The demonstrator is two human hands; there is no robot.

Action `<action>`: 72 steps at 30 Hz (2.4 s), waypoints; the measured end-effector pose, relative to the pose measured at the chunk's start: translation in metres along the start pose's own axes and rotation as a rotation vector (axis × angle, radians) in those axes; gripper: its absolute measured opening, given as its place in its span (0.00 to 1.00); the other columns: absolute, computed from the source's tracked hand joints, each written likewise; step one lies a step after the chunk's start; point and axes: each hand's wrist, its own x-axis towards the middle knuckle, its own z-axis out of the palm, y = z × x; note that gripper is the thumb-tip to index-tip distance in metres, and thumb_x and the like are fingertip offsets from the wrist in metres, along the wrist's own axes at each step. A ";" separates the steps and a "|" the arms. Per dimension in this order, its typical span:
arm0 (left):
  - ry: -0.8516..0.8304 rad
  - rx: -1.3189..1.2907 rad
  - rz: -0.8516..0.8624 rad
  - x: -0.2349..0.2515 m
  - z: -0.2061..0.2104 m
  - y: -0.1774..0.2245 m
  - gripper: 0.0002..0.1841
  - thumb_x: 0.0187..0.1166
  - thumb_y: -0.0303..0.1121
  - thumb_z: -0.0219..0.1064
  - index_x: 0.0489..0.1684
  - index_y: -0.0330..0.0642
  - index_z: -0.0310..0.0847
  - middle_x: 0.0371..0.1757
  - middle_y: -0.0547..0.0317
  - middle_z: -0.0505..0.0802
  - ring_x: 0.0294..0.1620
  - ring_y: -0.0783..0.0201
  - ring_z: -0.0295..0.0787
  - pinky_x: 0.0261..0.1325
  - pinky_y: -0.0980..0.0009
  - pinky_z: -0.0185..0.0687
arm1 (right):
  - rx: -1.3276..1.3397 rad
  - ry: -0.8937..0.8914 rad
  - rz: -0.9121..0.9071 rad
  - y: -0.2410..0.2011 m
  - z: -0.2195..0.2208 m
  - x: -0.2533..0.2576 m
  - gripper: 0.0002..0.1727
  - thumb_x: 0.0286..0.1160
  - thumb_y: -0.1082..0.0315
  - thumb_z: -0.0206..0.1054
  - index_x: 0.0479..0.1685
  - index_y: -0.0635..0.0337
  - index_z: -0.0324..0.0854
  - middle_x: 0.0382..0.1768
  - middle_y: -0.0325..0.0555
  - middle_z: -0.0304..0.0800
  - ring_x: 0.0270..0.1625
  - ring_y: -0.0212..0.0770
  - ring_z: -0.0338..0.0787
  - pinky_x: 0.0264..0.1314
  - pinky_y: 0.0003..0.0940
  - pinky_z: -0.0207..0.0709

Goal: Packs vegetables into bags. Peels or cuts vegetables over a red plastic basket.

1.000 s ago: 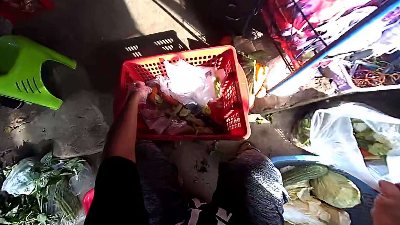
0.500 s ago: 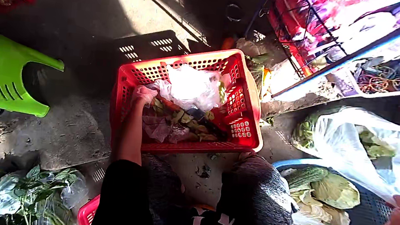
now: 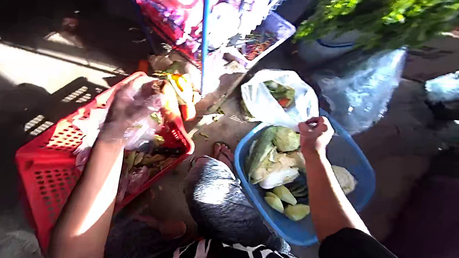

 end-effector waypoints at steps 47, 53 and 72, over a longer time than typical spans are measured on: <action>0.403 0.681 -0.802 -0.132 -0.119 -0.107 0.37 0.72 0.26 0.74 0.86 0.39 0.64 0.75 0.40 0.82 0.76 0.49 0.78 0.79 0.51 0.71 | 0.343 0.039 -0.115 0.022 0.011 0.025 0.12 0.60 0.79 0.68 0.41 0.65 0.72 0.32 0.34 0.71 0.30 0.23 0.76 0.37 0.22 0.78; 0.459 0.445 -0.595 -0.117 -0.113 -0.038 0.41 0.64 0.14 0.74 0.83 0.41 0.62 0.72 0.47 0.82 0.67 0.64 0.83 0.69 0.65 0.81 | 0.485 0.017 -0.137 0.029 0.003 0.027 0.14 0.59 0.80 0.68 0.39 0.59 0.70 0.30 0.29 0.73 0.28 0.20 0.77 0.35 0.21 0.81; 0.010 0.595 0.117 0.123 0.223 0.025 0.38 0.63 0.34 0.83 0.78 0.42 0.72 0.68 0.48 0.87 0.66 0.60 0.85 0.69 0.61 0.81 | 0.608 0.030 -0.083 0.036 0.000 0.040 0.11 0.60 0.82 0.70 0.38 0.62 0.75 0.30 0.36 0.79 0.30 0.27 0.79 0.37 0.27 0.80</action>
